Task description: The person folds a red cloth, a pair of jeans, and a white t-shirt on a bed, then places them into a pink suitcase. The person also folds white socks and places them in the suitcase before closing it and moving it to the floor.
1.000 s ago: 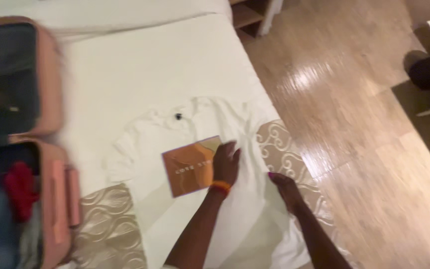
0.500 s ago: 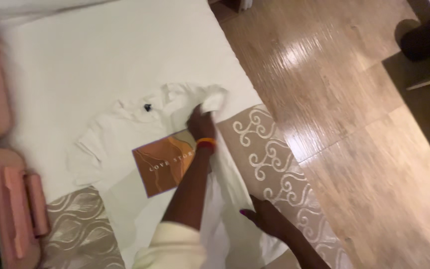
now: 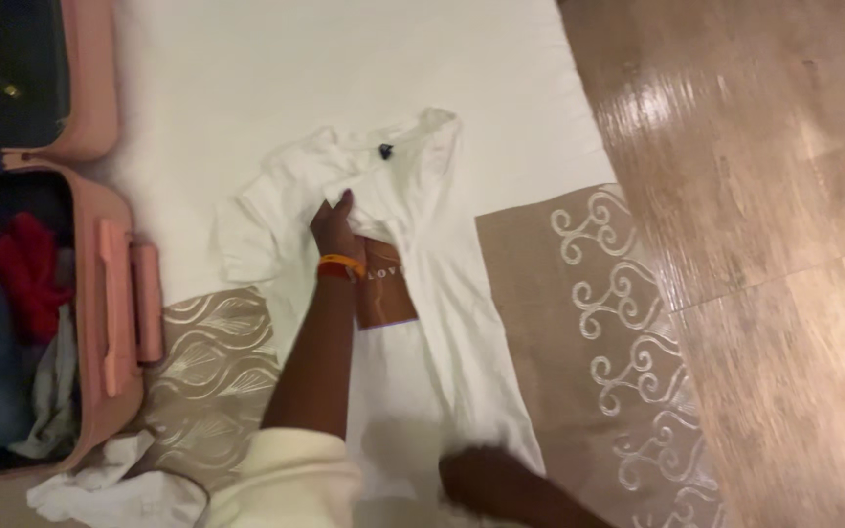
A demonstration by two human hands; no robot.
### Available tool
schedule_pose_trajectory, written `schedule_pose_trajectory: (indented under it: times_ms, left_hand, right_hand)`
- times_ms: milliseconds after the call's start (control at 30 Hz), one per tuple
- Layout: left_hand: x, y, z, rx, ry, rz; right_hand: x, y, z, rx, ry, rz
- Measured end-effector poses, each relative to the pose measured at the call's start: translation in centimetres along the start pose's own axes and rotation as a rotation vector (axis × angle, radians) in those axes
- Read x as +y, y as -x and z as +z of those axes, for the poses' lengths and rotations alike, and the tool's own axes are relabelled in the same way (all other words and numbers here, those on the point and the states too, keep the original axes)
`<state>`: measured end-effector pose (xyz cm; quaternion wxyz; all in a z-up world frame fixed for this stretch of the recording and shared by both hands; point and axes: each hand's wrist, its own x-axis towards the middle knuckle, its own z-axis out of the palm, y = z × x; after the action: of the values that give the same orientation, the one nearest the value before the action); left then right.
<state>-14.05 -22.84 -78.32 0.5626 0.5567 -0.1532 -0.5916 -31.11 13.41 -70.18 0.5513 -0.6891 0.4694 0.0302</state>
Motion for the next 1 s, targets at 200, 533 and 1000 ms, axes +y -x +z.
schedule_pose_trajectory:
  times_ms: [200, 533, 1000]
  left_hand:
    - [-1.7, 9.1, 3.0, -0.548, -1.228, 1.032]
    - [0.0, 2.9, 8.9, -0.773, -1.586, 1.142]
    - [0.6, 1.1, 10.3, -0.872, -1.610, 1.168]
  right_hand:
    - [0.8, -7.1, -12.9, 0.969, 0.397, -0.098]
    - [3.1, -9.1, -14.1, 0.818, 0.633, 0.027]
    - [3.9, -10.9, -14.1, 0.723, 0.636, 0.050]
